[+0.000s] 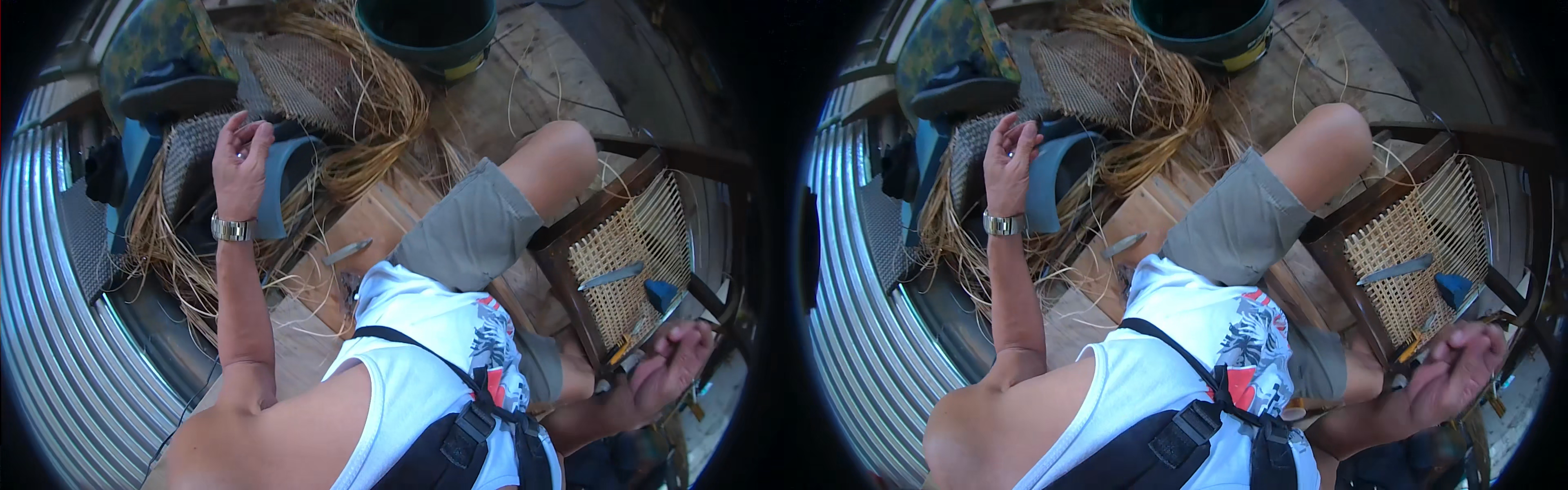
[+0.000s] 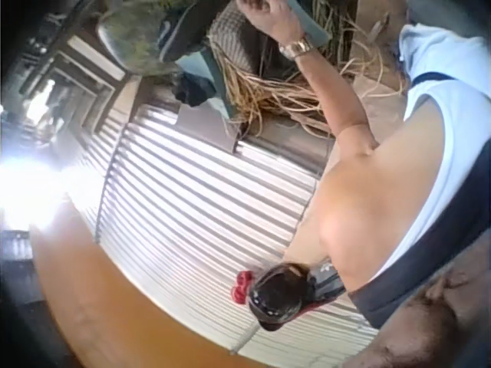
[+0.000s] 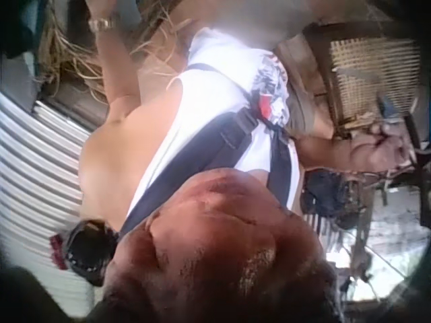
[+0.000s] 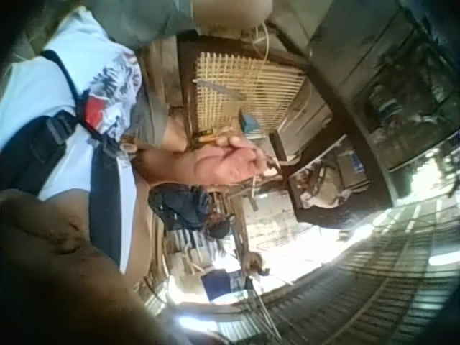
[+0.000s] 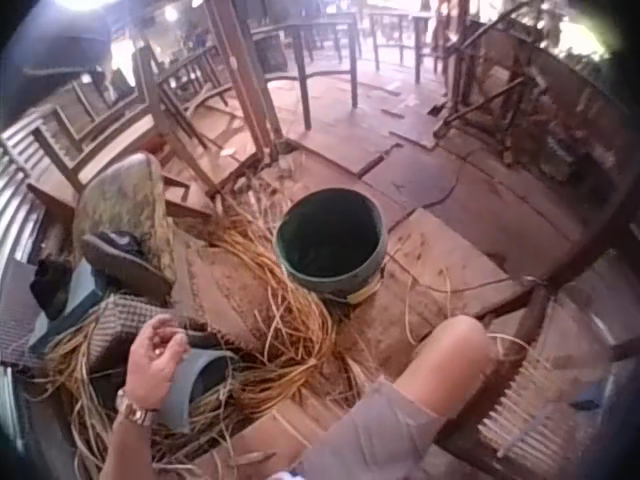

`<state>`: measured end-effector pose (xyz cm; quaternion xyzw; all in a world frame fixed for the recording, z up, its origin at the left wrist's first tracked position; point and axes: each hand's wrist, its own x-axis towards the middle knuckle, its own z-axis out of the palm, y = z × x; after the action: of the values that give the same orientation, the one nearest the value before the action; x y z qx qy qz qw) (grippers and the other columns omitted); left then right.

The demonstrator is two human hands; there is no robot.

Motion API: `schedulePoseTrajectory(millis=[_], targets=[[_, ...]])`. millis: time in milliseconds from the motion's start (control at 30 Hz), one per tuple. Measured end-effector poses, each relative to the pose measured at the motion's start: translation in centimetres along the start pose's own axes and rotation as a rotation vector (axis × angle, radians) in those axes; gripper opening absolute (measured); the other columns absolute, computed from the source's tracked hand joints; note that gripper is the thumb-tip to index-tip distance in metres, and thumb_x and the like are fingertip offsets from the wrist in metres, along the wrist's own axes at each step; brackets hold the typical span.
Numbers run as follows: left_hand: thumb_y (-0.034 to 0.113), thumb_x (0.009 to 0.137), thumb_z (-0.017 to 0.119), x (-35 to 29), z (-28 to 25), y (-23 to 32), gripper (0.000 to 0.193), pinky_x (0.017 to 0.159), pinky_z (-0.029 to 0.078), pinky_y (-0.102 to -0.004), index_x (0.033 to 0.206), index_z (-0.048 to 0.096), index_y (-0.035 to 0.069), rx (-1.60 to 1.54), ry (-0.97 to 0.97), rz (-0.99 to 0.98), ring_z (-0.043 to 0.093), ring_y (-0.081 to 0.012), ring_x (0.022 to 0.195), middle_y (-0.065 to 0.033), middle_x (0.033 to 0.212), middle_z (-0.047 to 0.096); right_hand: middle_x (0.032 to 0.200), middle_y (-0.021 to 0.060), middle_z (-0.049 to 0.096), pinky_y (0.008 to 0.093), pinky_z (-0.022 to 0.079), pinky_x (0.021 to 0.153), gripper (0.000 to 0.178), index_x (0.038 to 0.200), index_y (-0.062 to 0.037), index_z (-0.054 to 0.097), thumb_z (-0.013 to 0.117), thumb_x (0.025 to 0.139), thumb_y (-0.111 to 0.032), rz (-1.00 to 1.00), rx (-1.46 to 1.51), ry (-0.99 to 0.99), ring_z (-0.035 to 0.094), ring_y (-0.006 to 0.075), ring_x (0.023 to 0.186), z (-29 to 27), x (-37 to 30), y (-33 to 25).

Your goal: The person is weaving a chair seat using long strips of bamboo or rattan material, using small tools to guide and tighten the weave.

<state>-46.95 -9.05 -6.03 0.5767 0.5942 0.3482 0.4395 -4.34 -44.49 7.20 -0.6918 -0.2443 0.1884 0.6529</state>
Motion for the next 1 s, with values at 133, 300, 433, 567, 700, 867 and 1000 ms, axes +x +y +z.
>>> schedulePoseTrajectory(millis=[133,300,433,567,700,867,1000], targets=[[0.019,0.086,0.075,-3.5,1.3,-2.3,0.037,0.079,0.055,-0.0306,0.116,0.061,0.0,0.403,-0.574,-0.107,0.068,-0.0157,0.086,-0.0094,0.095,0.071,0.086,0.009,0.053,0.0201,0.038,0.059,0.017,0.118,-0.0027,0.053,0.046,0.105,-0.011,-0.085,-0.13,-0.042,0.045,0.0116,0.07,0.3,0.8,-0.6],[0.032,0.073,0.084,-10.4,3.2,-10.2,0.044,0.074,0.054,-0.0389,0.102,0.067,0.004,0.766,-0.908,-0.282,0.068,-0.0302,0.083,-0.0148,0.091,0.07,0.1,0.0109,0.061,0.0184,0.041,0.061,0.014,0.115,-0.004,0.054,0.053,0.102,-0.009,0.1,-0.169,0.012,0.053,0.0083,0.075,-1.7,-0.1,1.7],[0.025,0.076,0.078,-15.4,2.2,-15.5,0.029,0.074,0.051,-0.0441,0.094,0.065,0.007,0.844,-0.721,0.029,0.063,-0.0344,0.087,-0.0132,0.092,0.064,0.099,0.0095,0.062,0.0177,0.043,0.062,0.01,0.11,-0.0051,0.054,0.054,0.101,-0.009,0.201,-0.204,0.089,0.054,0.0082,0.071,-0.9,-1.6,2.0],[0.007,0.084,0.064,-16.2,1.2,-17.9,0.013,0.073,0.048,-0.0447,0.095,0.059,0.003,0.726,-0.6,0.178,0.059,-0.0389,0.087,-0.0179,0.091,0.059,0.098,0.0066,0.063,0.0175,0.042,0.059,0.008,0.108,-0.0071,0.055,0.056,0.101,-0.011,0.28,-0.228,0.116,0.053,0.0069,0.07,-2.2,-3.7,3.1],[0.013,0.096,0.053,-16.7,2.8,-16.8,0.025,0.091,0.049,-0.0427,0.115,0.06,-0.001,0.626,-0.434,0.058,0.061,-0.0362,0.104,-0.0206,0.11,0.064,0.088,0.0049,0.064,0.0201,0.046,0.06,0.006,0.102,-0.0057,0.057,0.059,0.097,-0.008,0.413,-0.308,0.148,0.057,0.008,0.067,-3.4,-5.8,2.3],[0.03,0.098,0.058,-17.0,4.0,-16.0,0.037,0.074,0.051,-0.0426,0.111,0.058,-0.005,0.583,-0.432,0.006,0.065,-0.0341,0.086,-0.0241,0.098,0.066,0.085,0.0041,0.064,0.0231,0.05,0.061,0.005,0.098,-0.0036,0.058,0.061,0.096,-0.007,0.473,-0.132,0.1,0.061,0.0089,0.069,-3.6,-5.7,4.1],[0.028,0.094,0.065,-12.6,6.8,-18.4,0.035,0.072,0.052,-0.0415,0.111,0.061,-0.003,0.676,-0.436,0.275,0.066,-0.0308,0.081,-0.0222,0.091,0.067,0.083,0.0027,0.062,0.0233,0.05,0.061,0.007,0.097,-0.0021,0.057,0.059,0.098,-0.008,0.327,-0.017,0.11,0.06,0.0084,0.069,-6.6,-8.7,5.3]])
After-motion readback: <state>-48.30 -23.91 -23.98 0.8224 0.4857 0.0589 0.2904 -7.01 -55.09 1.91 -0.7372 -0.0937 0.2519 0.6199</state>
